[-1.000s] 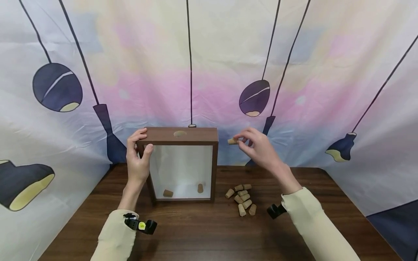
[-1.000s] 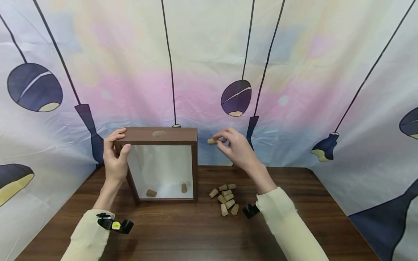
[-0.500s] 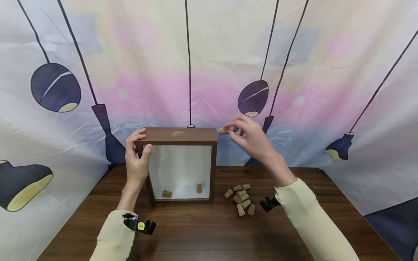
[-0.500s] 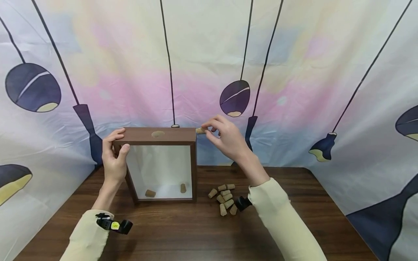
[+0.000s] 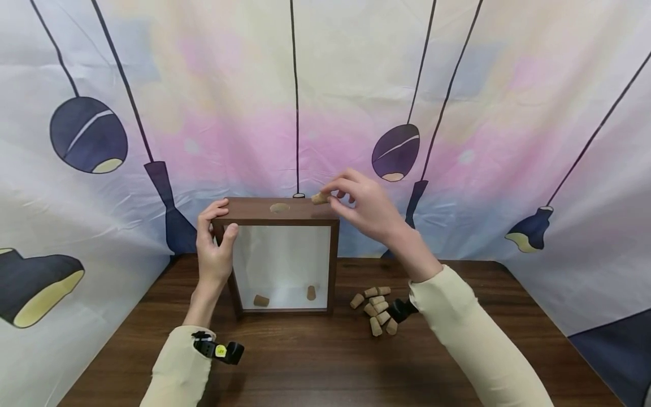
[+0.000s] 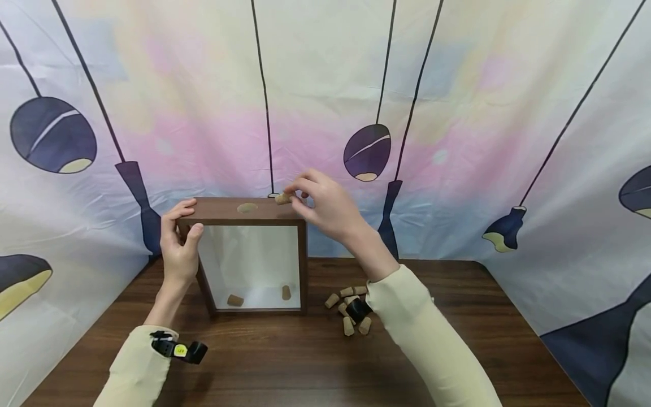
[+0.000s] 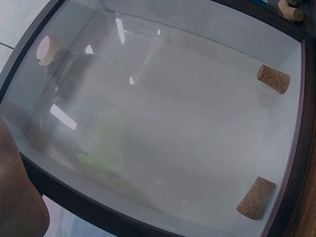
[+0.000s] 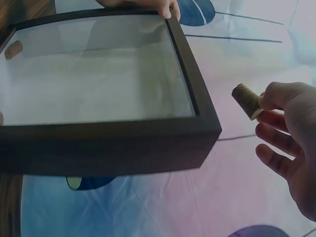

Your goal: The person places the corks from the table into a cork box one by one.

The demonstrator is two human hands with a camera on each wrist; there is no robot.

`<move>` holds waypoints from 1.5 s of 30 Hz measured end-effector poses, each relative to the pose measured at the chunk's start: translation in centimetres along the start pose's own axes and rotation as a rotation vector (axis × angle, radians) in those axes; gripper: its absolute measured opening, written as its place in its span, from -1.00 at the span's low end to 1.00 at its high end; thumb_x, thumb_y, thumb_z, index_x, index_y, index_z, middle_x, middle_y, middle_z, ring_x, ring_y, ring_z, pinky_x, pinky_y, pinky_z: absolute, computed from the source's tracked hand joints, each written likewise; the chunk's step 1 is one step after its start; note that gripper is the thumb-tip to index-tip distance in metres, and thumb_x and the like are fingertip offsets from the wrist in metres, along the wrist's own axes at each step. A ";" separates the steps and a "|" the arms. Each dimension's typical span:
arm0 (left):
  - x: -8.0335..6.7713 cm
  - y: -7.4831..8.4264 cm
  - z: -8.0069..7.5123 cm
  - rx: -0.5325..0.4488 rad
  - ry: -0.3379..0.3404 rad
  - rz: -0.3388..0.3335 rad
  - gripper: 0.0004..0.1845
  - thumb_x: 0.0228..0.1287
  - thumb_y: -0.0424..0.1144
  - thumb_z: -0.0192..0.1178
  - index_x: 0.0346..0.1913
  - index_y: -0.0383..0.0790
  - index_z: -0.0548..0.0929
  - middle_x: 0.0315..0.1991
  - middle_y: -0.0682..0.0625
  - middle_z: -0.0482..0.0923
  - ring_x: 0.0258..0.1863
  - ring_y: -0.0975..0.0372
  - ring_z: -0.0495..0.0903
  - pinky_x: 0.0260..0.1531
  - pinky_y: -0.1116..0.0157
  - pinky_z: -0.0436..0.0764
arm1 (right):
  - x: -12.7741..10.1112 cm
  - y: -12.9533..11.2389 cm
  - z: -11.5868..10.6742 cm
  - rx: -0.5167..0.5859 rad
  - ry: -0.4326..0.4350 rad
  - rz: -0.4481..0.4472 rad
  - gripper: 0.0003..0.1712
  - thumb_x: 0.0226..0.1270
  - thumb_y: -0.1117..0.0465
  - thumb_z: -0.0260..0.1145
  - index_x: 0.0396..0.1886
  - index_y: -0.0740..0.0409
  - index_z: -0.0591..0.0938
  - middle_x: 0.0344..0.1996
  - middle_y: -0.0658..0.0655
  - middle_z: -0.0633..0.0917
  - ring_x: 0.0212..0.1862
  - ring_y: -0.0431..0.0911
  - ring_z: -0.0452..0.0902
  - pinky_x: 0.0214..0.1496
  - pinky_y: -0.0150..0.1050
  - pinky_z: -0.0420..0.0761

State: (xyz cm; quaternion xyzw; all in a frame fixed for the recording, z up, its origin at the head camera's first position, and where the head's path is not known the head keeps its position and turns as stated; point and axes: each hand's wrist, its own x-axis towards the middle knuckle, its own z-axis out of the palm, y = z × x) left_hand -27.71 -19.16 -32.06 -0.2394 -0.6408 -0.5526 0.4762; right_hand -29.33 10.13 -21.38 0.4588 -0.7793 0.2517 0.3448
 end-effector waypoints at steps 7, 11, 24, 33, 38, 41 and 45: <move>0.0 0.0 0.0 -0.002 0.010 0.001 -0.64 0.28 -0.49 0.10 0.07 -0.67 0.37 0.27 -0.46 0.35 0.34 0.16 0.36 -0.02 0.34 0.31 | 1.5 -1.1 1.3 -0.022 -0.042 -0.043 -0.82 0.30 0.36 0.28 -0.15 0.18 0.74 -0.17 0.09 0.66 -0.18 -0.11 0.60 -0.08 -0.31 0.61; 0.0 0.1 0.0 -0.004 0.009 0.007 -0.64 0.28 -0.49 0.10 0.06 -0.67 0.37 0.27 -0.46 0.35 0.33 0.16 0.37 -0.10 0.37 0.30 | 2.1 -1.4 2.3 -0.042 -0.087 -0.052 -0.83 0.30 0.36 0.28 -0.17 0.17 0.74 -0.20 0.06 0.65 -0.19 -0.13 0.60 -0.08 -0.34 0.59; 0.1 0.3 0.1 0.003 0.004 0.004 -0.65 0.29 -0.47 0.11 0.08 -0.63 0.39 0.27 -0.40 0.38 0.29 0.23 0.40 -0.23 0.43 0.26 | 3.5 -1.9 4.6 -0.124 -0.206 0.056 -0.77 0.34 0.32 0.21 -0.11 0.09 0.74 -0.23 0.00 0.61 -0.28 -0.17 0.44 -0.18 -0.30 0.46; 0.0 -1.4 -0.2 0.014 0.012 0.019 -0.64 0.31 -0.44 0.11 0.09 -0.62 0.39 0.28 -0.39 0.38 0.18 0.29 0.44 -0.24 0.42 0.26 | 4.4 -2.2 5.8 -0.172 -0.232 0.067 -0.79 0.39 0.29 0.24 -0.09 0.06 0.75 -0.18 -0.02 0.63 -0.20 -0.17 0.53 -0.13 -0.30 0.53; -0.1 -3.5 -0.6 0.029 0.015 0.029 -0.64 0.34 -0.38 0.15 0.11 -0.52 0.43 0.30 -0.24 0.42 -0.10 0.40 0.44 -0.35 0.45 0.21 | 4.5 -2.4 6.2 -0.178 -0.241 0.063 -0.78 0.42 0.27 0.22 -0.06 0.04 0.74 -0.14 -0.03 0.64 -0.15 -0.17 0.57 -0.10 -0.29 0.57; -0.1 -3.6 -0.6 0.026 0.013 0.030 -0.64 0.34 -0.37 0.16 0.12 -0.50 0.44 0.31 -0.23 0.42 -0.08 0.41 0.45 -0.34 0.45 0.21 | 4.4 -2.3 6.2 -0.176 -0.225 0.058 -0.76 0.41 0.29 0.22 -0.05 0.04 0.73 -0.13 -0.02 0.64 -0.14 -0.16 0.58 -0.07 -0.28 0.57; 0.0 -2.5 -0.4 0.020 0.012 0.034 -0.65 0.32 -0.42 0.13 0.10 -0.56 0.42 0.28 -0.37 0.40 0.00 0.39 0.46 -0.33 0.45 0.21 | 3.9 -2.1 6.0 -0.154 -0.213 0.071 -0.76 0.39 0.30 0.22 -0.05 0.04 0.73 -0.13 -0.01 0.64 -0.17 -0.16 0.55 -0.10 -0.27 0.55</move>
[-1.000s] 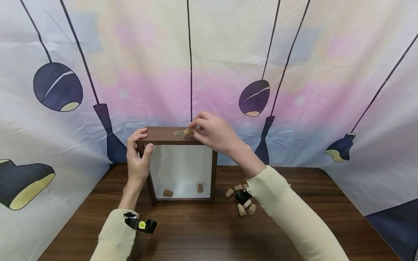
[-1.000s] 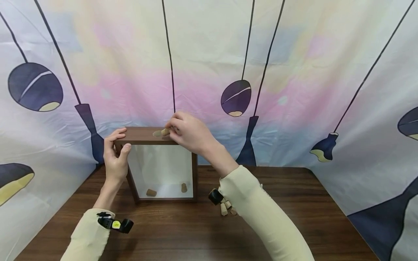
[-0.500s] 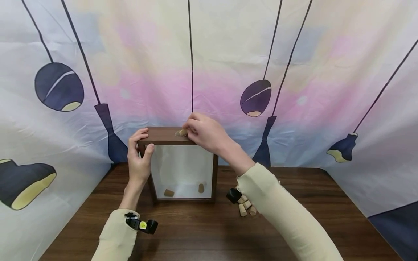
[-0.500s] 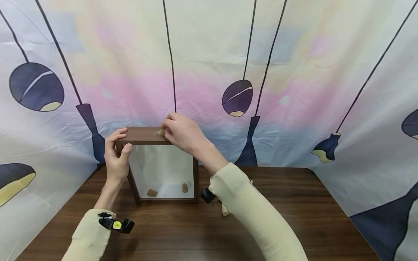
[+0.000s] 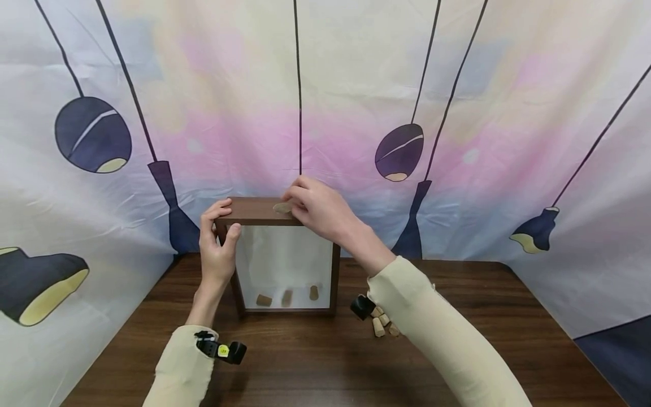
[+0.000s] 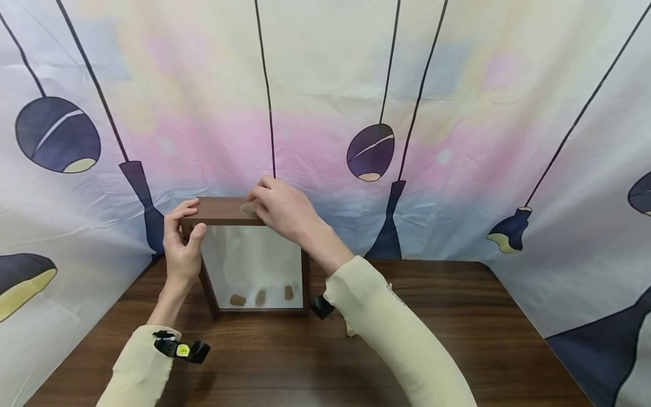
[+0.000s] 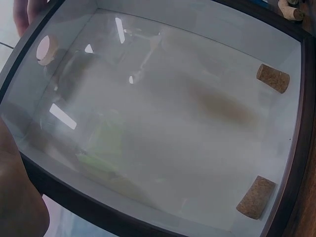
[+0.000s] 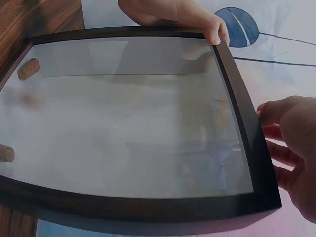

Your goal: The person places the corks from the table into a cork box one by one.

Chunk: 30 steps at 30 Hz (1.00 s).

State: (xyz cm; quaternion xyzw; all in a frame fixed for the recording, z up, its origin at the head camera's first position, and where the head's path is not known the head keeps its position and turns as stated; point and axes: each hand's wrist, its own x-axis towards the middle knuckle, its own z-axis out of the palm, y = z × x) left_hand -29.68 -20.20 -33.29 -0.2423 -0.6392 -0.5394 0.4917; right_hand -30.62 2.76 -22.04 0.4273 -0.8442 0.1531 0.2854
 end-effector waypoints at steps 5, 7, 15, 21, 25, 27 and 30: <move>0.2 2.3 0.4 -0.014 -0.004 0.002 -0.66 0.28 -0.49 0.10 0.06 -0.63 0.40 0.25 -0.49 0.36 0.03 0.36 0.47 -0.33 0.42 0.22 | -1.3 0.7 -0.3 0.023 0.041 -0.029 -0.80 0.37 0.29 0.25 -0.10 0.08 0.73 -0.18 0.02 0.63 -0.17 -0.12 0.50 -0.06 -0.26 0.51; 0.2 2.5 0.4 -0.016 -0.003 0.001 -0.66 0.27 -0.49 0.10 0.06 -0.65 0.40 0.25 -0.50 0.36 0.06 0.34 0.47 -0.34 0.43 0.21 | -1.9 1.0 -0.5 0.035 0.061 -0.043 -0.82 0.37 0.29 0.26 -0.13 0.10 0.73 -0.20 0.02 0.63 -0.14 -0.10 0.50 -0.03 -0.25 0.51; 0.2 2.2 0.5 -0.020 0.008 0.003 -0.64 0.27 -0.49 0.11 0.05 -0.68 0.38 0.24 -0.48 0.38 -0.13 0.41 0.44 -0.34 0.45 0.21 | -4.4 2.4 -1.4 0.090 0.131 -0.029 -0.83 0.37 0.30 0.26 -0.14 0.13 0.74 -0.20 0.05 0.66 -0.10 -0.08 0.53 -0.01 -0.22 0.53; 0.1 2.2 0.3 -0.011 0.011 -0.001 -0.64 0.27 -0.47 0.11 0.05 -0.68 0.38 0.25 -0.46 0.39 -0.02 0.38 0.46 -0.32 0.44 0.22 | -6.2 3.5 -1.8 0.134 0.139 0.009 -0.83 0.40 0.30 0.24 -0.13 0.12 0.73 -0.21 0.04 0.65 -0.10 -0.09 0.51 -0.02 -0.20 0.52; 0.1 2.2 0.3 -0.005 0.010 -0.006 -0.64 0.28 -0.47 0.11 0.05 -0.67 0.38 0.25 -0.45 0.39 0.01 0.37 0.47 -0.31 0.43 0.22 | -7.4 4.2 -2.0 0.158 0.143 0.025 -0.83 0.42 0.28 0.24 -0.12 0.11 0.73 -0.20 0.04 0.65 -0.08 -0.08 0.54 0.01 -0.18 0.54; 0.0 2.2 0.3 -0.003 0.006 -0.011 -0.64 0.29 -0.46 0.11 0.06 -0.67 0.38 0.26 -0.44 0.39 0.06 0.35 0.47 -0.31 0.43 0.22 | -8.1 4.5 -2.0 0.163 0.145 0.028 -0.83 0.43 0.26 0.23 -0.11 0.10 0.72 -0.19 0.04 0.65 -0.07 -0.08 0.55 0.04 -0.17 0.55; 0.0 2.4 0.3 0.001 0.006 -0.019 -0.63 0.29 -0.45 0.10 0.07 -0.66 0.38 0.26 -0.43 0.38 0.16 0.32 0.45 -0.30 0.42 0.22 | -8.9 4.9 -2.1 0.163 0.141 0.040 -0.81 0.44 0.24 0.23 -0.07 0.10 0.71 -0.17 0.05 0.64 -0.08 -0.07 0.56 0.00 -0.17 0.56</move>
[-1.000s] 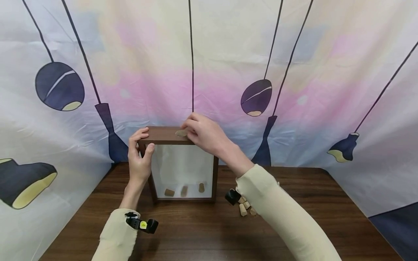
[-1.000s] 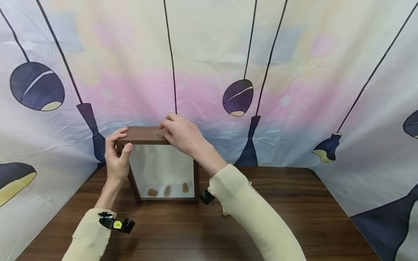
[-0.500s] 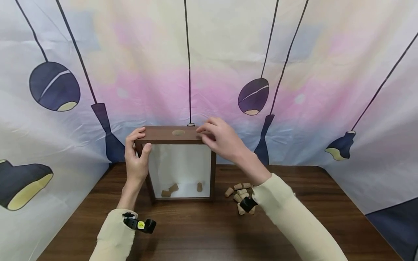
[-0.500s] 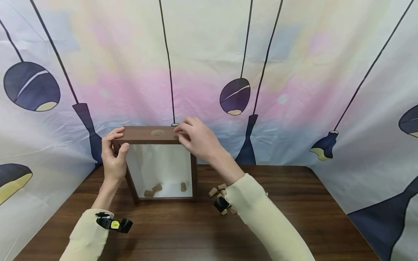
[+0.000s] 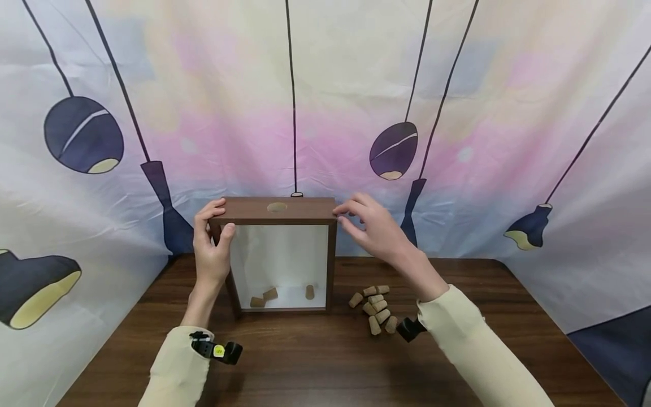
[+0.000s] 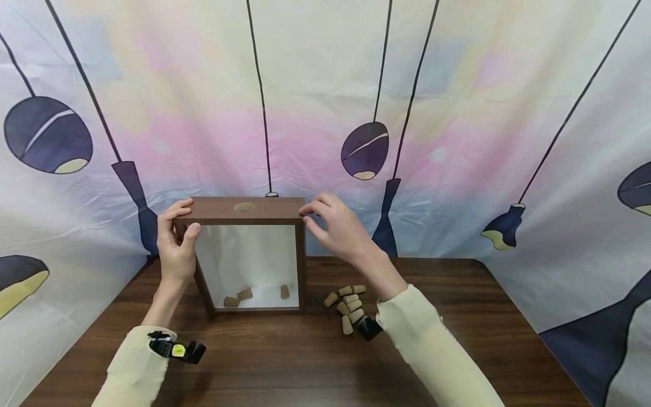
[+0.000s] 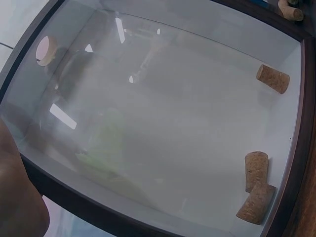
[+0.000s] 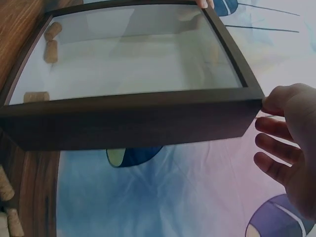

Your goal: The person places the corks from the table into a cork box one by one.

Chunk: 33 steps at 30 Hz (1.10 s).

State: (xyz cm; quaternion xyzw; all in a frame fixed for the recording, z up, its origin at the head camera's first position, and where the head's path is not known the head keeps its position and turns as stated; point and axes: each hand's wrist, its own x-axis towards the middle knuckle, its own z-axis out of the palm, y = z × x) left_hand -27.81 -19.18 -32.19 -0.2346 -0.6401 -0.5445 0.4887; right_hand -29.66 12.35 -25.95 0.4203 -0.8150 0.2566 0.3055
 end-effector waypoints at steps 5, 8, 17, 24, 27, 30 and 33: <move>0.0 0.2 -0.1 -0.005 0.003 -0.001 -0.63 0.28 -0.46 0.10 0.06 -0.66 0.38 0.26 -0.45 0.38 0.19 0.28 0.45 -0.27 0.41 0.23 | -1.2 0.7 -0.2 -0.014 -0.012 0.038 -0.80 0.43 0.24 0.25 -0.03 0.11 0.70 -0.14 0.05 0.65 -0.10 -0.06 0.57 -0.14 -0.17 0.58; 0.0 0.1 -0.2 -0.007 0.001 0.001 -0.65 0.29 -0.46 0.10 0.07 -0.63 0.39 0.26 -0.45 0.38 0.14 0.29 0.46 -0.28 0.41 0.22 | -1.9 1.3 -0.2 -0.020 -0.018 0.057 -0.80 0.42 0.24 0.26 -0.04 0.11 0.70 -0.14 0.05 0.66 -0.10 -0.06 0.58 -0.18 -0.15 0.59; 0.0 0.0 -0.1 -0.006 -0.006 0.003 -0.63 0.29 -0.45 0.10 0.06 -0.67 0.37 0.26 -0.44 0.37 0.20 0.29 0.44 -0.28 0.42 0.22 | -4.3 3.0 0.3 -0.023 -0.068 0.110 -0.81 0.41 0.25 0.26 -0.05 0.11 0.70 -0.15 0.06 0.68 -0.13 -0.06 0.59 -0.20 -0.08 0.61; 0.0 -0.1 -0.1 -0.009 0.001 0.007 -0.66 0.28 -0.46 0.10 0.06 -0.59 0.41 0.26 -0.43 0.38 0.18 0.26 0.45 -0.31 0.43 0.22 | -6.4 4.6 1.1 -0.025 -0.123 0.167 -0.82 0.40 0.27 0.28 -0.07 0.13 0.70 -0.16 0.07 0.68 -0.17 -0.07 0.62 -0.19 -0.13 0.63; 0.0 -0.1 -0.1 -0.007 -0.009 0.005 -0.66 0.29 -0.46 0.09 0.06 -0.60 0.41 0.26 -0.44 0.37 0.21 0.24 0.43 -0.30 0.42 0.22 | -7.4 5.4 1.6 -0.021 -0.153 0.207 -0.81 0.40 0.27 0.27 -0.06 0.12 0.71 -0.16 0.06 0.68 -0.19 -0.11 0.61 -0.15 -0.11 0.64; 0.0 -0.1 -0.1 -0.010 -0.016 0.008 -0.64 0.29 -0.47 0.09 0.06 -0.66 0.37 0.26 -0.46 0.35 0.27 0.22 0.41 -0.30 0.42 0.21 | -8.5 6.2 2.1 -0.015 -0.181 0.239 -0.80 0.40 0.28 0.27 -0.04 0.11 0.70 -0.17 0.05 0.67 -0.22 -0.16 0.59 -0.15 -0.10 0.63; 0.0 -0.1 -0.1 -0.013 -0.015 0.008 -0.64 0.29 -0.47 0.09 0.06 -0.67 0.37 0.26 -0.47 0.35 0.27 0.22 0.41 -0.29 0.42 0.21 | -9.5 6.9 2.4 0.002 -0.200 0.276 -0.81 0.39 0.27 0.29 -0.05 0.09 0.70 -0.18 0.03 0.67 -0.24 -0.19 0.57 -0.18 -0.14 0.62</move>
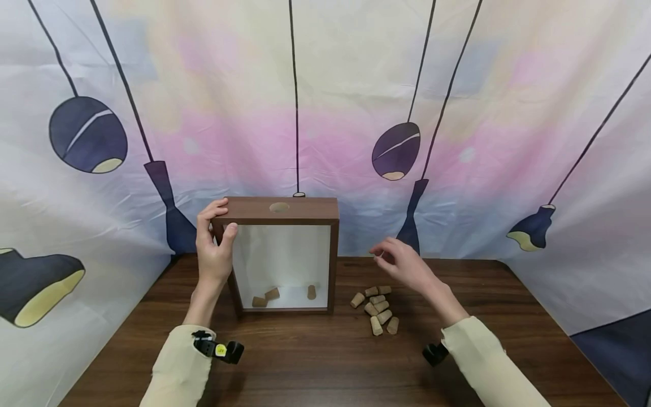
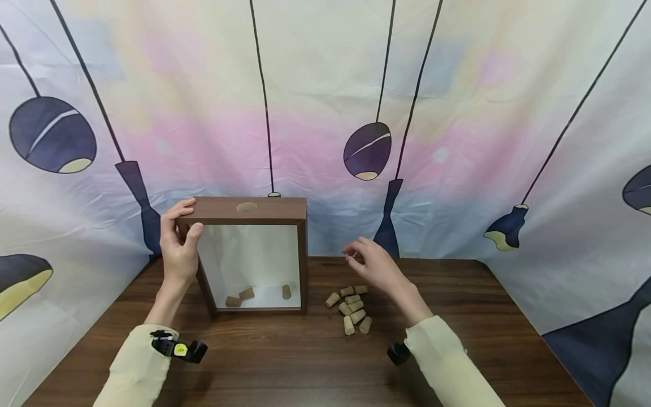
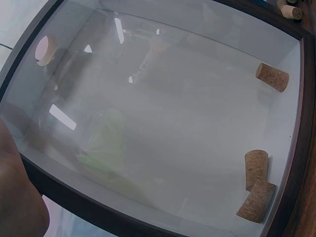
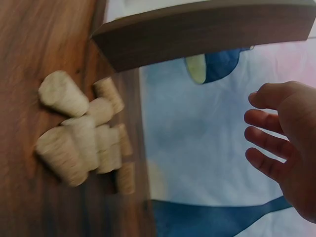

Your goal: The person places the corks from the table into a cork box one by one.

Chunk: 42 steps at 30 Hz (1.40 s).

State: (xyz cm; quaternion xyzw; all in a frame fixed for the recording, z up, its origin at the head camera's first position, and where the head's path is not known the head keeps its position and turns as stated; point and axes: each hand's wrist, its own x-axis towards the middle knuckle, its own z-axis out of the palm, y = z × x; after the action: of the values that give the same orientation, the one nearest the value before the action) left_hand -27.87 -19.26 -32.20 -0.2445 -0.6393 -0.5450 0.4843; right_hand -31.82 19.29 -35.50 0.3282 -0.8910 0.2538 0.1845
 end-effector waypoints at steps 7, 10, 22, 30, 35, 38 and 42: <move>0.1 -0.5 0.0 -0.006 0.008 0.001 -0.65 0.30 -0.45 0.09 0.06 -0.64 0.38 0.27 -0.42 0.37 0.25 0.24 0.42 -0.30 0.43 0.21 | -1.4 1.6 1.4 0.030 -0.065 0.114 -0.80 0.42 0.21 0.27 -0.02 0.03 0.68 -0.14 -0.02 0.66 -0.20 -0.22 0.55 -0.15 -0.24 0.57; 0.1 -0.5 0.0 -0.006 0.007 0.005 -0.66 0.31 -0.44 0.10 0.06 -0.61 0.40 0.27 -0.42 0.38 0.12 0.31 0.45 -0.31 0.45 0.21 | -2.0 2.3 2.2 0.043 -0.103 0.158 -0.78 0.43 0.20 0.25 0.01 0.06 0.68 -0.15 -0.03 0.64 -0.19 -0.21 0.53 -0.16 -0.23 0.57; 0.0 0.3 0.1 0.001 0.008 -0.007 -0.66 0.29 -0.46 0.09 0.06 -0.63 0.39 0.26 -0.45 0.36 0.18 0.29 0.45 -0.30 0.45 0.21 | -4.0 5.1 4.3 0.082 -0.203 0.224 -0.71 0.43 0.20 0.26 0.08 0.14 0.65 -0.11 0.02 0.63 -0.12 -0.15 0.56 -0.11 -0.18 0.56; 0.0 0.2 0.1 0.003 0.007 -0.012 -0.63 0.30 -0.45 0.10 0.06 -0.66 0.37 0.27 -0.44 0.36 0.28 0.23 0.40 -0.26 0.42 0.23 | -4.6 5.9 5.0 0.078 -0.214 0.218 -0.75 0.41 0.22 0.28 0.04 0.08 0.66 -0.06 0.05 0.65 -0.08 -0.10 0.57 -0.05 -0.10 0.56; -0.1 0.2 0.0 0.002 0.007 -0.016 -0.64 0.28 -0.48 0.09 0.06 -0.67 0.37 0.26 -0.46 0.35 0.27 0.22 0.41 -0.26 0.42 0.23 | -5.0 6.4 5.4 0.091 -0.241 0.223 -0.74 0.43 0.20 0.25 0.06 0.04 0.66 -0.03 0.05 0.65 -0.08 -0.11 0.57 -0.06 -0.13 0.56; -0.1 0.2 0.0 0.004 0.003 -0.018 -0.64 0.28 -0.48 0.09 0.07 -0.67 0.37 0.27 -0.47 0.35 0.27 0.22 0.41 -0.25 0.42 0.23 | -5.2 6.7 5.7 0.093 -0.261 0.221 -0.73 0.45 0.20 0.24 0.08 0.04 0.65 -0.01 0.06 0.65 -0.06 -0.11 0.57 -0.04 -0.14 0.57; -0.1 0.2 0.1 0.008 -0.005 -0.018 -0.64 0.30 -0.47 0.08 0.08 -0.66 0.37 0.28 -0.46 0.34 0.29 0.23 0.40 -0.25 0.41 0.23 | -5.2 7.0 5.9 0.092 -0.255 0.212 -0.73 0.44 0.22 0.23 0.08 0.06 0.65 -0.02 0.07 0.65 -0.06 -0.10 0.57 -0.05 -0.13 0.57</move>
State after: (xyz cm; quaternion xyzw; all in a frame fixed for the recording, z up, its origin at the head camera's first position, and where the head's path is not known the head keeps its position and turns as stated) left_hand -27.71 -19.13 -32.19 -0.2383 -0.6448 -0.5463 0.4785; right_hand -33.80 23.07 -45.15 0.2703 -0.9241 0.2687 0.0270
